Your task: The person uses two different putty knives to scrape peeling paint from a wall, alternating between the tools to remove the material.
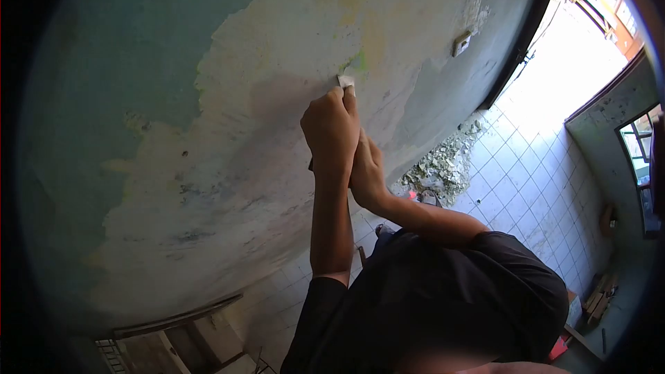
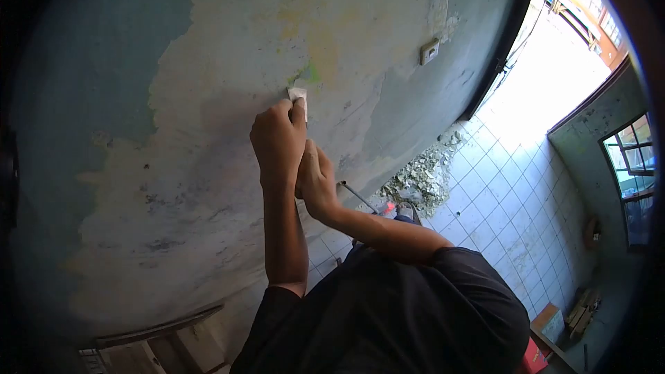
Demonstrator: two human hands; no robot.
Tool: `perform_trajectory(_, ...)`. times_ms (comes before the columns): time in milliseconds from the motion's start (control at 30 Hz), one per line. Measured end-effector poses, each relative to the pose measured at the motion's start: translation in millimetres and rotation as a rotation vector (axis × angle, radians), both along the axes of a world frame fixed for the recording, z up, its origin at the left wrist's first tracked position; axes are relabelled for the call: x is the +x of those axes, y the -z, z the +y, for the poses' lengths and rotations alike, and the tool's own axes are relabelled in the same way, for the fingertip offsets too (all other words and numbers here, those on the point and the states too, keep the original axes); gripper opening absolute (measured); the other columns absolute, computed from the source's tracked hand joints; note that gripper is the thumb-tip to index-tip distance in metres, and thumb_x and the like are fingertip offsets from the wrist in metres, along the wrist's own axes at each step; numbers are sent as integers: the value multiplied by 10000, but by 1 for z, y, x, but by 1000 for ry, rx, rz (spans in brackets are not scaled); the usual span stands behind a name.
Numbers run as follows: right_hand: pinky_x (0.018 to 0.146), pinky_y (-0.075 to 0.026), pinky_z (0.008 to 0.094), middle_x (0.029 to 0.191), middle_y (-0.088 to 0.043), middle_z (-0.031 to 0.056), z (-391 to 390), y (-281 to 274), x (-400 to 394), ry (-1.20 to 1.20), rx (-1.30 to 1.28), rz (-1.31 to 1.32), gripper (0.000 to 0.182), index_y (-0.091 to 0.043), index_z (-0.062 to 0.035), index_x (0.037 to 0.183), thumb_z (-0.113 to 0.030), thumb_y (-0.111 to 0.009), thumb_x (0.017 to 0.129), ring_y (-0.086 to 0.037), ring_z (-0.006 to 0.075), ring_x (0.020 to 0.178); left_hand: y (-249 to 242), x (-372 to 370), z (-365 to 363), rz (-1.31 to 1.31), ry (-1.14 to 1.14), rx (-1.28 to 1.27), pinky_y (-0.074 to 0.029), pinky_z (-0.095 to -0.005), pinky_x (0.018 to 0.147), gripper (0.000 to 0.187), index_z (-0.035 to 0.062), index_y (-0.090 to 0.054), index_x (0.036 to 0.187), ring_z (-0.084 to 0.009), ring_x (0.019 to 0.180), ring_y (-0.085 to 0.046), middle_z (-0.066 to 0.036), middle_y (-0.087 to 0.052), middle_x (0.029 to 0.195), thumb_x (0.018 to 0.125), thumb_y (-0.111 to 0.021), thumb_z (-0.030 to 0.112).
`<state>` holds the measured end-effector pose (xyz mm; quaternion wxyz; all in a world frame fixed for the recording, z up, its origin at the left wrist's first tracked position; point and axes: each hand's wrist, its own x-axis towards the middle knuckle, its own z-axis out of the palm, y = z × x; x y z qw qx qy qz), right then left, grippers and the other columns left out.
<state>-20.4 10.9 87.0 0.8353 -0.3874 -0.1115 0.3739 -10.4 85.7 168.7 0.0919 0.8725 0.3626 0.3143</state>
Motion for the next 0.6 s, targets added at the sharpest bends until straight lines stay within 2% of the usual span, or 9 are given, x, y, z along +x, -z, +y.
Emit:
perform_trajectory(67,406,-353,244,614,-467,-34,10,13,6,-4,47,-3,440,-537,-45,905,-383,-365,1127,-417,52,453,2,1,1,35,-1,65,-495,-462,578,427,6,-632,744,-401,602,-643,-197,-652,670,998,-622,349)
perform_trajectory(167,408,-357,251,622,-476,-27,7,18,16,-43,63,-25,442,-540,-42,916,-384,-357,1128,-419,61,444,12,1,2,-45,37,3,-497,-448,577,402,14,-645,773,-393,617,-653,-185,-662,680,999,-632,347)
perform_trajectory(233,448,-386,262,644,-506,-8,-4,19,16,17,-56,-233,436,-550,-30,923,-363,-358,1128,-458,71,492,26,-3,0,-134,49,-53,-506,-470,584,355,49,-636,770,-393,629,-667,-178,-666,679,990,-638,328)
perform_trajectory(333,505,-416,289,665,-526,19,-4,35,16,63,-88,-332,440,-553,-10,914,-346,-365,1127,-484,85,561,38,-6,-6,-285,57,-132,-490,-451,555,372,39,-630,756,-366,584,-653,-166,-652,650,992,-647,327)
perform_trajectory(433,539,-428,311,673,-525,32,-5,38,24,20,-170,-410,439,-544,2,896,-337,-383,1123,-484,93,603,42,-7,-3,-342,33,-107,-472,-430,529,387,27,-624,745,-342,544,-629,-157,-635,626,993,-655,322)
perform_trajectory(567,552,-433,327,667,-518,37,0,43,26,39,-209,-462,425,-538,6,891,-326,-402,1119,-480,99,611,40,-4,-1,-319,20,-93,-449,-424,511,404,26,-599,723,-334,513,-596,-152,-611,604,997,-654,317)
perform_trajectory(600,505,-416,299,652,-512,14,2,42,25,56,-170,-453,420,-536,-13,878,-322,-390,1122,-483,83,566,40,-3,-1,-327,20,-86,-437,-426,504,410,29,-586,709,-332,501,-583,-151,-598,594,997,-654,313)
